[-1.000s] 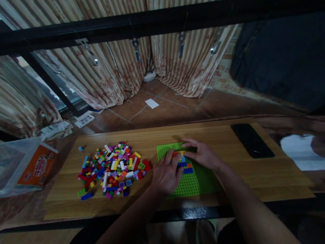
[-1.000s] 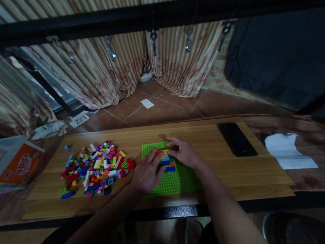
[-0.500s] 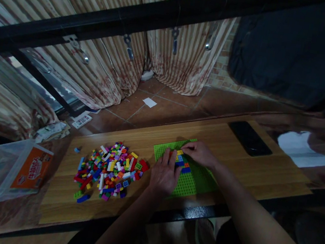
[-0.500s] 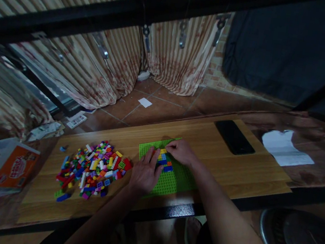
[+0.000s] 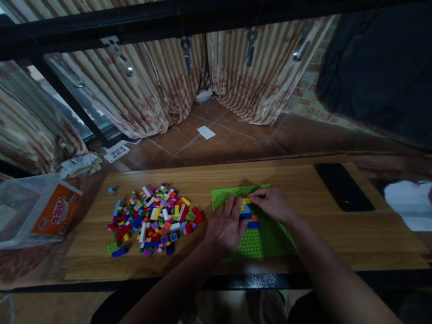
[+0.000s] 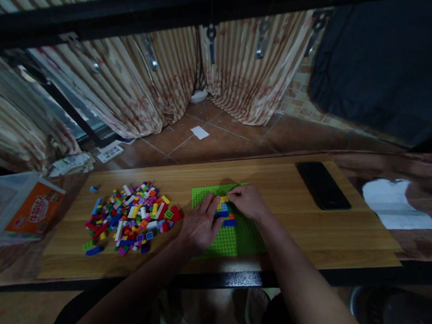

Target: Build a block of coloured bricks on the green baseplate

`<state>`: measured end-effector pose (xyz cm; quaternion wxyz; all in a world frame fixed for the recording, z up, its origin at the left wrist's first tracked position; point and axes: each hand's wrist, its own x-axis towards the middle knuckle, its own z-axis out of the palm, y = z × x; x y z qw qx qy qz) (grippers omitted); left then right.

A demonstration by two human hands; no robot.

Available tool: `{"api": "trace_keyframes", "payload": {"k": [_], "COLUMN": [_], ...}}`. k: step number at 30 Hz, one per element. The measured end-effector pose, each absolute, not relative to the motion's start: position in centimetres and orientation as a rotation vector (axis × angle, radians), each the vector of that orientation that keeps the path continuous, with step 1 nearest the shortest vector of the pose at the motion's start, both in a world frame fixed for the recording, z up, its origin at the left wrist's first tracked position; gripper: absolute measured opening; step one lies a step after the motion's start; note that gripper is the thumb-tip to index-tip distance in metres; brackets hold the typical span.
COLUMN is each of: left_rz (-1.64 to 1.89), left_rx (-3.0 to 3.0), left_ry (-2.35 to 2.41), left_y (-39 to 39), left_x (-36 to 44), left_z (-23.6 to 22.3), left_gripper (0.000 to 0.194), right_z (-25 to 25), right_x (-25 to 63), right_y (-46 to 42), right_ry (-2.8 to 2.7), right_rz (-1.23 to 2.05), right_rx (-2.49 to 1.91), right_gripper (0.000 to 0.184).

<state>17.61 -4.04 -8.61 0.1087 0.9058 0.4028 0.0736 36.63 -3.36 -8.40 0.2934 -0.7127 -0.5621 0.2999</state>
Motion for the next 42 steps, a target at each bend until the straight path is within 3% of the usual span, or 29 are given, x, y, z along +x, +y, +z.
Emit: {"api": "trace_keyframes", "payload": {"k": [25,32,42], "left_rz": [0.315,0.203,-0.044], "left_rx": [2.658,2.529,2.436], "left_ry": [1.117,1.311,1.621], "left_y": [-5.6,-2.2,-1.3], "left_x": [16.9,11.8,9.2], "left_z": [-8.5,-3.9,-2.7], "left_gripper": [0.070,0.025,0.026], "right_z": [-9.0,-8.5,-9.0], "right_x": [37.8,37.5,38.1], "right_y": [-3.8,-3.9,-3.7], "right_ry": [-1.525,-1.415,-1.447], "right_rz": [0.839,0.773,0.737], "right_rx": [-1.889,-1.981,-2.017], "right_gripper": [0.033,0.032,0.033]}}
